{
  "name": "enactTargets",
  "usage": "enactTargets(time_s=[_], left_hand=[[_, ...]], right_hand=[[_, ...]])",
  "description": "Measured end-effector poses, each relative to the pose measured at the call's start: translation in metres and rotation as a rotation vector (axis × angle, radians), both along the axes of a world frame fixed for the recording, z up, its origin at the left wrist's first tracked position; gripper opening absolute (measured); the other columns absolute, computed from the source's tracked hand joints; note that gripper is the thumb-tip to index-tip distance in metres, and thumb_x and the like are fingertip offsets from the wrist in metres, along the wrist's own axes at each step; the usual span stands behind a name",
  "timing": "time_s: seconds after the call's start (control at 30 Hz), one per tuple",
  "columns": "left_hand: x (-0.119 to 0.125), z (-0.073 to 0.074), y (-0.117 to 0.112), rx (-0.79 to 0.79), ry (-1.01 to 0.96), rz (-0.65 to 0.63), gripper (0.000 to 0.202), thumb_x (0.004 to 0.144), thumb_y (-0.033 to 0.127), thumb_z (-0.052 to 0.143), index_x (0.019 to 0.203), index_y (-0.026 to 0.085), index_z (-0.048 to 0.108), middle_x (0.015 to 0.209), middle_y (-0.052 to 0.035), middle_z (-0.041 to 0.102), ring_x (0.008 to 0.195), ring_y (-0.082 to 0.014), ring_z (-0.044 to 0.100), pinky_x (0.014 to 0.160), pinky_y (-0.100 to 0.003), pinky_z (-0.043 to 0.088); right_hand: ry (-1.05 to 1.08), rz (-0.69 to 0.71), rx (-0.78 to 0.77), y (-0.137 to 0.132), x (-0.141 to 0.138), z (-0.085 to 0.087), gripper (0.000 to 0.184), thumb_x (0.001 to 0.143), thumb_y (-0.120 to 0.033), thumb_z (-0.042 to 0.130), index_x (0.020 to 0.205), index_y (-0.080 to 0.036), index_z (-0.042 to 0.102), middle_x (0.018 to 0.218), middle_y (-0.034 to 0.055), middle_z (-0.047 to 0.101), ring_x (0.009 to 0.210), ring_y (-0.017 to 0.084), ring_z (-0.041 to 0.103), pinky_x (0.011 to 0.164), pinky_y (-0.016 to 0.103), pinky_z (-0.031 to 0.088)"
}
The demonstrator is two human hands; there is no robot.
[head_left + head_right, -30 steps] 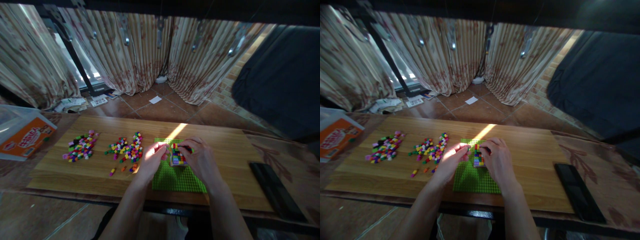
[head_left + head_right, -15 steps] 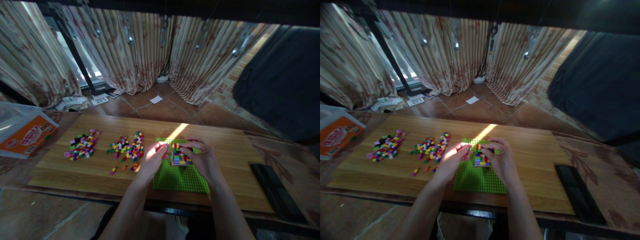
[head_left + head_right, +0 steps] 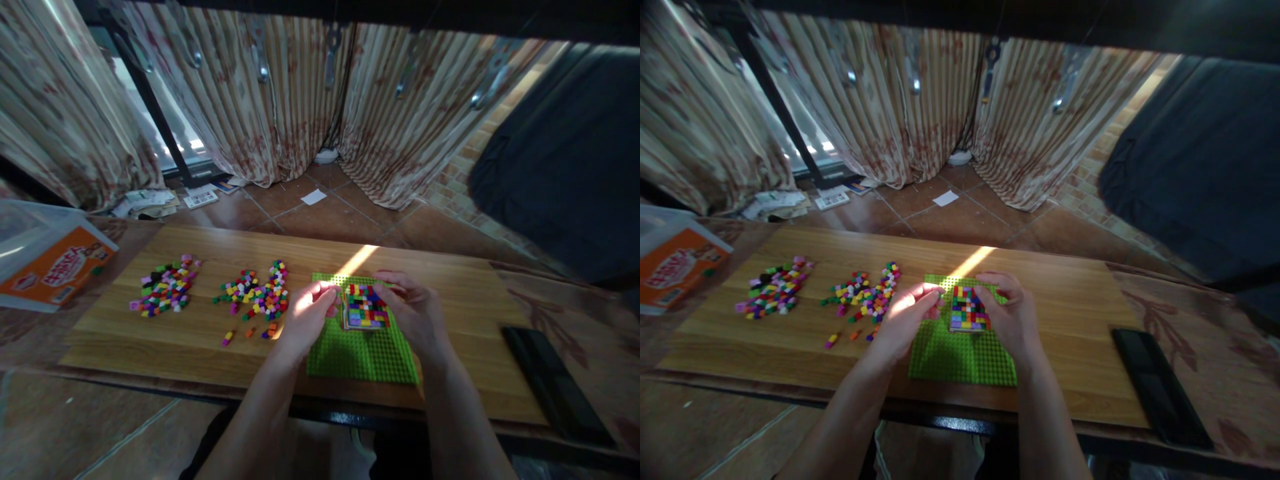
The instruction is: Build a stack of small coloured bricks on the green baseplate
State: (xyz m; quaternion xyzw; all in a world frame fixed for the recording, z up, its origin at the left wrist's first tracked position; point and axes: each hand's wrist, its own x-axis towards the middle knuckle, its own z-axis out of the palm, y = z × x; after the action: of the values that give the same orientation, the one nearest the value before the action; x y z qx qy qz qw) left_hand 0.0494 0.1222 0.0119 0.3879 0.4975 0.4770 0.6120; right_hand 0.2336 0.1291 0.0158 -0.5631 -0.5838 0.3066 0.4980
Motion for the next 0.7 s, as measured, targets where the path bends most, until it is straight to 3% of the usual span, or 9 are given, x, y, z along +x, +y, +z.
enactTargets(time_s=[0.1, 0.33, 0.53, 0.7], left_hand=[[0.000, 0.001, 0.000, 0.002, -0.012, 0.001, 0.018, 0.079, 0.032, 0.063, 0.079, 0.014, 0.067, 0.069, 0.0007, 0.062, 0.059, -0.0084, 0.051, 0.057, -0.020, 0.039], [0.002, 0.002, 0.000, -0.003, -0.029, -0.002, 0.018, 0.077, 0.033, 0.064, 0.077, 0.014, 0.067, 0.068, 0.0015, 0.061, 0.058, -0.0086, 0.050, 0.057, -0.020, 0.038], [0.002, -0.001, 0.000, 0.014, -0.028, -0.010, 0.018, 0.078, 0.033, 0.063, 0.077, 0.015, 0.066, 0.068, 0.0017, 0.061, 0.058, -0.0085, 0.050, 0.056, -0.020, 0.038], [0.004, 0.000, 0.000, -0.038, -0.033, -0.009, 0.015, 0.079, 0.029, 0.062, 0.080, 0.014, 0.066, 0.068, 0.0014, 0.062, 0.058, -0.0083, 0.051, 0.057, -0.020, 0.039]], right_hand=[[0.131, 0.012, -0.071, 0.000, -0.001, -0.002, 0.017, 0.079, -0.033, 0.066, 0.093, -0.025, 0.073, 0.103, 0.0059, 0.071, 0.094, 0.022, 0.067, 0.078, 0.040, 0.055], [0.132, 0.036, -0.154, 0.001, -0.011, -0.004, 0.020, 0.072, -0.031, 0.068, 0.090, -0.024, 0.074, 0.102, 0.0065, 0.072, 0.094, 0.022, 0.068, 0.080, 0.040, 0.056], [0.281, 0.008, -0.276, 0.000, -0.019, 0.003, 0.017, 0.065, -0.031, 0.070, 0.078, -0.021, 0.076, 0.082, 0.0038, 0.075, 0.068, 0.016, 0.066, 0.063, 0.031, 0.054], [0.374, -0.041, -0.314, 0.001, -0.024, 0.006, 0.015, 0.061, -0.028, 0.073, 0.073, -0.020, 0.077, 0.075, 0.0026, 0.074, 0.062, 0.014, 0.064, 0.058, 0.027, 0.053]])
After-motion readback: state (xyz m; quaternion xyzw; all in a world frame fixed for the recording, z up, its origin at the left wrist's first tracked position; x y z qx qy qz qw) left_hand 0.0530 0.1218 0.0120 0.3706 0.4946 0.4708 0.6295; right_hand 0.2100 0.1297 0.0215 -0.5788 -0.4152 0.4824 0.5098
